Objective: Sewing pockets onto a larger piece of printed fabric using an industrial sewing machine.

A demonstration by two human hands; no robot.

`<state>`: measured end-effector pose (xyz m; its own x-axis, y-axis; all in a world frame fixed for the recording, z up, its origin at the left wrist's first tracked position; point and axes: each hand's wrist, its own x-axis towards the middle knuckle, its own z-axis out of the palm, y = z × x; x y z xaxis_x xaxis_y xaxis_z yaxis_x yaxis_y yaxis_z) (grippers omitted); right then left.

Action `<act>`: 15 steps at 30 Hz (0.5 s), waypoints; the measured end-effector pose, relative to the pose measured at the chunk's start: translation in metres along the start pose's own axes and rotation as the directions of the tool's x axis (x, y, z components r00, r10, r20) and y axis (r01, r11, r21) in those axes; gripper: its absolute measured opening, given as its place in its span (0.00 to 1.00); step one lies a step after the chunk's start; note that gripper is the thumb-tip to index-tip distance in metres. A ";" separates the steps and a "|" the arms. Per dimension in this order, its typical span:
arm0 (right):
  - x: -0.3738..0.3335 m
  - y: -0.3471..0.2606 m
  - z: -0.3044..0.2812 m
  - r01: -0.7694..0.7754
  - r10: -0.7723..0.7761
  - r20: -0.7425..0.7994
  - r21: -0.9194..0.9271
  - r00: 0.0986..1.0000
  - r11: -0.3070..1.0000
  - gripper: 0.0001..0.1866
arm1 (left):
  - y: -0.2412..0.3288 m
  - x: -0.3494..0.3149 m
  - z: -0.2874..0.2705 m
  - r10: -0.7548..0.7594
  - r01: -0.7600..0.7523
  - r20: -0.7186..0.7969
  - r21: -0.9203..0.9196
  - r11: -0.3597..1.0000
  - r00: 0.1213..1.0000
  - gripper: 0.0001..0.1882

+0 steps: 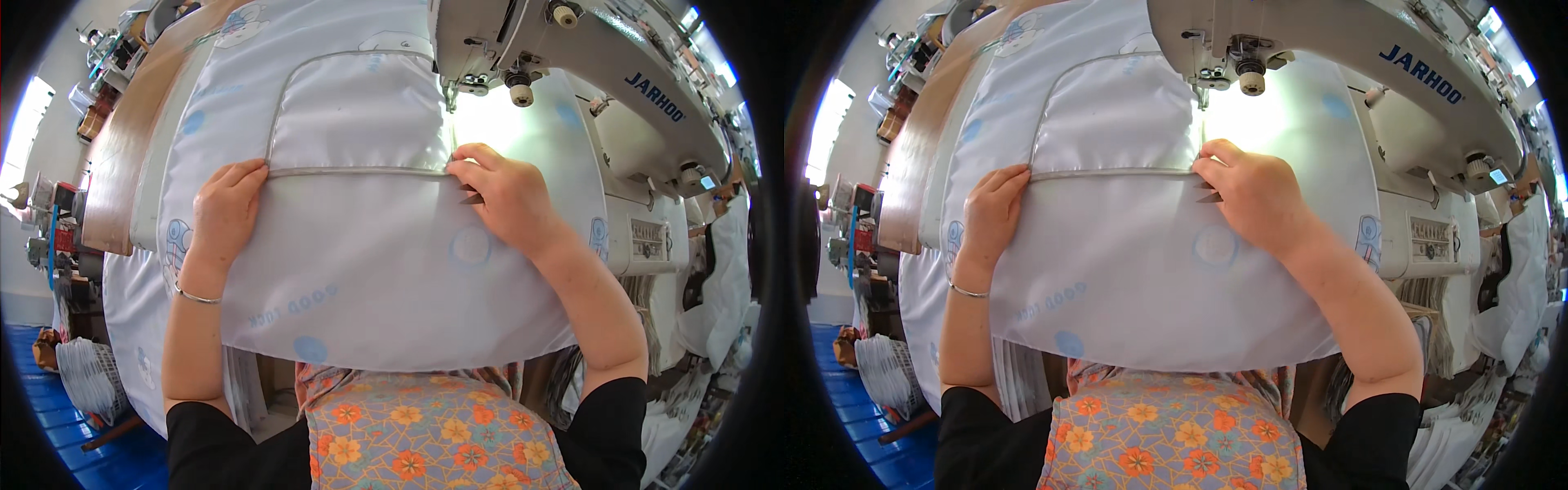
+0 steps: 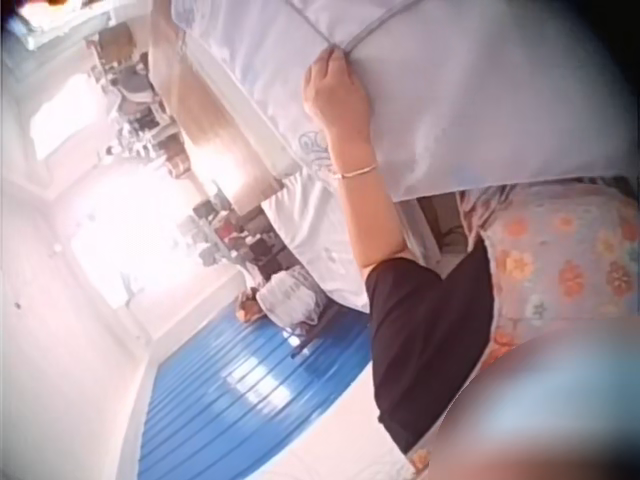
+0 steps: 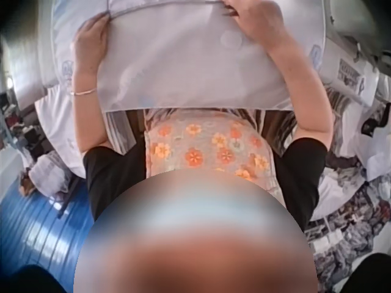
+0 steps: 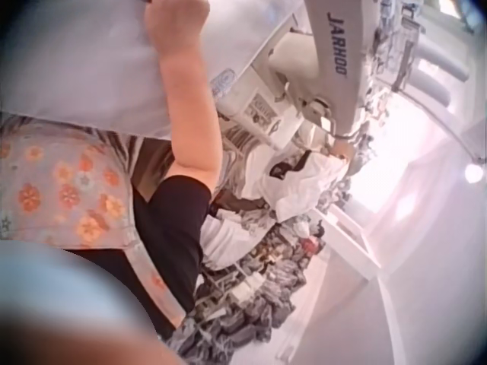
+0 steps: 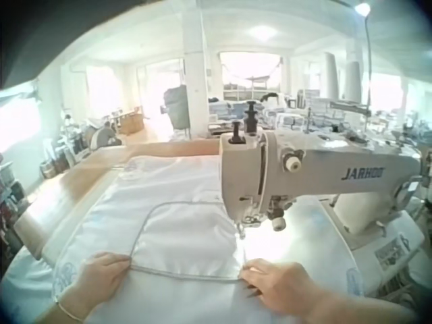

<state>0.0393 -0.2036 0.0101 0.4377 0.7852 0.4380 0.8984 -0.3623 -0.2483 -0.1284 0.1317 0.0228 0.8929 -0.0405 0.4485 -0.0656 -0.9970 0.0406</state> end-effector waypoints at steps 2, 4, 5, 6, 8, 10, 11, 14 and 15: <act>0.004 0.005 0.000 -0.003 0.003 0.000 0.001 1.000 1.000 0.17 | -0.001 0.003 0.004 -0.009 0.009 -0.005 -0.001 1.000 1.000 0.13; 0.007 0.010 0.001 -0.007 0.007 0.000 0.003 1.000 1.000 0.18 | -0.005 0.009 0.008 -0.020 0.020 -0.014 0.001 1.000 1.000 0.12; 0.009 0.013 0.001 -0.015 0.016 0.002 -0.018 1.000 1.000 0.19 | -0.007 0.011 0.010 -0.018 0.018 -0.012 0.000 1.000 1.000 0.12; 0.011 0.016 0.002 -0.024 0.025 0.005 -0.040 1.000 0.999 0.20 | -0.009 0.014 0.012 -0.023 0.023 -0.016 -0.006 1.000 1.000 0.11; 0.016 0.019 0.002 -0.030 0.031 0.017 -0.051 0.999 0.998 0.21 | -0.012 0.019 0.015 -0.028 0.028 -0.019 -0.013 1.000 0.999 0.11; 0.020 0.022 0.003 -0.034 0.036 0.031 -0.061 0.999 0.998 0.22 | -0.014 0.025 0.016 -0.021 0.021 -0.025 -0.015 1.000 0.999 0.10; 0.021 0.024 0.005 -0.029 0.030 0.020 -0.070 0.999 0.997 0.22 | -0.015 0.029 0.018 -0.020 0.020 -0.025 -0.018 1.000 0.999 0.10; 0.026 0.030 0.007 -0.033 0.034 0.014 -0.094 0.999 0.995 0.22 | -0.020 0.039 0.022 -0.024 0.024 -0.020 -0.044 0.999 1.000 0.09; 0.028 0.031 0.008 -0.040 0.042 0.016 -0.107 0.999 0.993 0.22 | -0.022 0.042 0.023 -0.019 0.018 -0.019 -0.042 0.999 1.000 0.08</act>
<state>0.0792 -0.1891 0.0072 0.4742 0.7775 0.4131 0.8790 -0.4448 -0.1719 -0.0793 0.1503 0.0202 0.8854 -0.0207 0.4645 -0.0682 -0.9940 0.0857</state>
